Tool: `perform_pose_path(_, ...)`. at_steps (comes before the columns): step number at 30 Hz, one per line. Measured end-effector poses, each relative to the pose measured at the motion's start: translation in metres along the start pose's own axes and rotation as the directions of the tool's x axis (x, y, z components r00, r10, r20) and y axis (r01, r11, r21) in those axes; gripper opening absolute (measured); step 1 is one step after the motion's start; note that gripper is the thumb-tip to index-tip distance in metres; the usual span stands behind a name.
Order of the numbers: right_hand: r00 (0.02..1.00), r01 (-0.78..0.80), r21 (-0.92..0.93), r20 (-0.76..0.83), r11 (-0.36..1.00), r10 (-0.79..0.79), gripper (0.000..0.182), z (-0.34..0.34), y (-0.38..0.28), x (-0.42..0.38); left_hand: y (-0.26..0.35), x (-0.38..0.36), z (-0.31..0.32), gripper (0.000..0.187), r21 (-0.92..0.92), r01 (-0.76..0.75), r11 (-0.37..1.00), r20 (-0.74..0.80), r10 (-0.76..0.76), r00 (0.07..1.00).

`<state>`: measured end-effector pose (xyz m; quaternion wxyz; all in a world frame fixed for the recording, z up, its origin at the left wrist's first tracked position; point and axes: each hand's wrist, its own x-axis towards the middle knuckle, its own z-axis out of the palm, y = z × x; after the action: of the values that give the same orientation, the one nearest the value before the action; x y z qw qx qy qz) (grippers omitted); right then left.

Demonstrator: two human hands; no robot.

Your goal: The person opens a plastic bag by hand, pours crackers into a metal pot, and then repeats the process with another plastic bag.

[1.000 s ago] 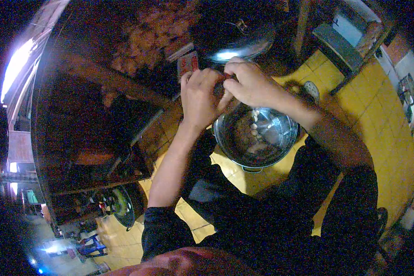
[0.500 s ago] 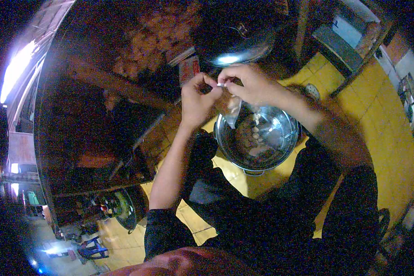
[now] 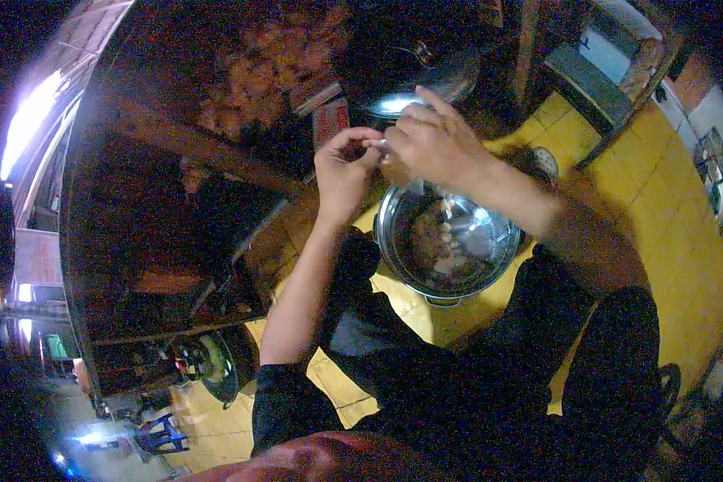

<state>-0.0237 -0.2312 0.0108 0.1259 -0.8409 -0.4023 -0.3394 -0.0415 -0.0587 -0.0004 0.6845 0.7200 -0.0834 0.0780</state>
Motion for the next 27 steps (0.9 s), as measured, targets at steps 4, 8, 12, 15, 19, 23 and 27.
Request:
perform_pose_path(4, 0.994, -0.073, 0.039, 0.079, 0.997, 0.07, 0.01, 0.004, 0.001, -0.004, 0.004, -0.002, 0.002, 0.014, 0.138, -0.012, 0.99, -0.003, 0.013, 1.0)
perform_pose_path(8, 0.976, -0.215, 0.141, 0.054, 0.966, 0.209, 0.018, -0.001, 0.002, 0.0, 0.005, -0.002, 0.007, 0.021, 0.188, -0.086, 0.978, 0.049, 0.078, 0.996)
perform_pose_path(12, 0.874, -0.485, 0.419, 0.216, 0.768, 0.435, 0.02, -0.002, 0.008, 0.002, -0.002, -0.001, 0.011, 0.027, 0.295, -0.314, 0.903, 0.078, 0.304, 0.949)
perform_pose_path(15, 0.841, -0.477, 0.674, 0.164, 0.564, 0.516, 0.018, 0.003, 0.011, 0.0, 0.001, -0.003, 0.014, 0.025, 0.415, -0.372, 0.83, 0.106, 0.362, 0.926)
perform_pose_path(19, 0.81, -0.531, 0.731, 0.291, 0.428, 0.509, 0.01, 0.006, 0.016, -0.003, -0.001, -0.004, 0.015, 0.02, 0.47, -0.374, 0.8, 0.146, 0.348, 0.926)
perform_pose_path(23, 0.764, -0.57, 0.793, 0.416, 0.213, 0.494, 0.01, 0.0, 0.018, -0.001, 0.002, -0.005, 0.016, 0.017, 0.549, -0.437, 0.713, 0.221, 0.38, 0.898)
perform_pose_path(27, 0.671, -0.681, 0.73, 0.588, 0.06, 0.452, 0.011, 0.005, 0.015, -0.008, 0.0, -0.008, 0.011, 0.017, 0.577, -0.39, 0.718, 0.375, 0.191, 0.907)
